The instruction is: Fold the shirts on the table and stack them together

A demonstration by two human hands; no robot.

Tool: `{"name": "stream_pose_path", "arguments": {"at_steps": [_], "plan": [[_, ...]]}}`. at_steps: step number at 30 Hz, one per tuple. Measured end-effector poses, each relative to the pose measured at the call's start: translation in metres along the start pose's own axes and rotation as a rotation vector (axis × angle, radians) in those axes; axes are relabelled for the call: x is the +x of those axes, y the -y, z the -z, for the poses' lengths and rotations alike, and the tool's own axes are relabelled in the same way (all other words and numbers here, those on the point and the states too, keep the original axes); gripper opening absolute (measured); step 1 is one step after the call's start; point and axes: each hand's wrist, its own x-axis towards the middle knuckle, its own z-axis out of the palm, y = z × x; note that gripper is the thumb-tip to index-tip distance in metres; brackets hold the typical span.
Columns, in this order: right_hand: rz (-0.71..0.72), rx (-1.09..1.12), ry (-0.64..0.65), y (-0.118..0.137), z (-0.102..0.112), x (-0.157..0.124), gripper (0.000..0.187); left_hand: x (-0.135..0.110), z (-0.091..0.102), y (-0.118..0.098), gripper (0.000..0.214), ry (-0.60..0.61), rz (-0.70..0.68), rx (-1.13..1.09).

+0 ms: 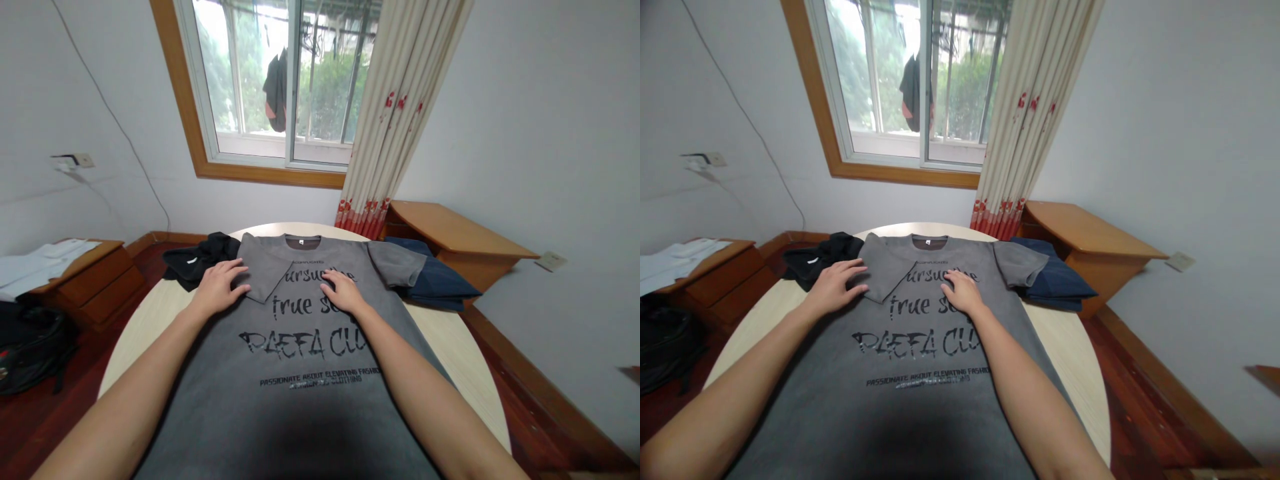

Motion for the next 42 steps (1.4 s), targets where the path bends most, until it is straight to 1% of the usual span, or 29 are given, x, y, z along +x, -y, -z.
{"name": "stream_pose_path", "arguments": {"at_steps": [3, 6, 9, 12, 14, 16, 20, 22, 26, 28, 31, 33, 35, 37, 39, 42], "plan": [[0.0, 0.009, -0.003, -0.001, -0.001, 0.0, 0.04, 0.0, -0.004, 0.008, 0.042, -0.039, 0.143, 0.055], [0.001, 0.017, 0.001, -0.001, 0.0, -0.001, 0.04, 0.0, -0.005, 0.009, 0.047, -0.044, 0.284, 0.009], [-0.002, 0.013, 0.005, 0.001, 0.001, -0.001, 0.04, 0.0, -0.006, 0.008, 0.052, -0.013, 0.413, -0.045], [-0.008, 0.004, 0.001, 0.002, 0.002, -0.001, 0.04, 0.002, -0.007, 0.007, 0.051, 0.049, 0.495, -0.049], [-0.009, 0.002, -0.001, 0.002, 0.002, -0.001, 0.04, 0.003, -0.007, 0.007, 0.046, 0.085, 0.524, -0.054], [-0.005, 0.0, -0.003, 0.002, 0.002, -0.001, 0.04, 0.004, -0.006, 0.007, 0.04, 0.081, 0.529, -0.069], [-0.002, 0.002, -0.005, 0.001, 0.001, -0.001, 0.041, 0.003, -0.001, 0.011, 0.037, -0.052, 0.55, -0.074], [-0.005, 0.004, -0.002, 0.001, 0.001, -0.001, 0.041, 0.001, 0.001, 0.014, 0.036, -0.079, 0.577, -0.064], [-0.011, 0.012, -0.002, 0.002, 0.002, -0.001, 0.04, -0.001, 0.003, 0.017, 0.036, -0.035, 0.592, -0.074], [-0.013, 0.016, -0.003, 0.003, 0.002, -0.001, 0.039, 0.003, 0.004, 0.015, 0.039, -0.029, 0.587, -0.073], [-0.015, 0.022, -0.006, 0.004, 0.003, -0.001, 0.039, 0.021, 0.009, 0.01, 0.046, -0.009, 0.547, -0.027], [-0.015, 0.029, -0.011, 0.005, 0.003, -0.001, 0.039, 0.042, 0.013, 0.007, 0.049, 0.006, 0.504, 0.038], [-0.018, 0.032, -0.015, 0.005, 0.004, -0.001, 0.038, 0.067, 0.013, 0.005, 0.047, 0.008, 0.466, 0.116], [-0.026, 0.032, -0.017, 0.005, 0.004, 0.0, 0.037, 0.092, 0.011, 0.005, 0.043, 0.021, 0.429, 0.173], [-0.035, 0.035, -0.018, 0.006, 0.004, -0.001, 0.037, 0.115, 0.006, 0.008, 0.039, 0.039, 0.404, 0.181], [-0.041, 0.042, -0.017, 0.007, 0.005, -0.001, 0.036, 0.142, -0.003, 0.02, 0.035, 0.047, 0.424, 0.145]]}}
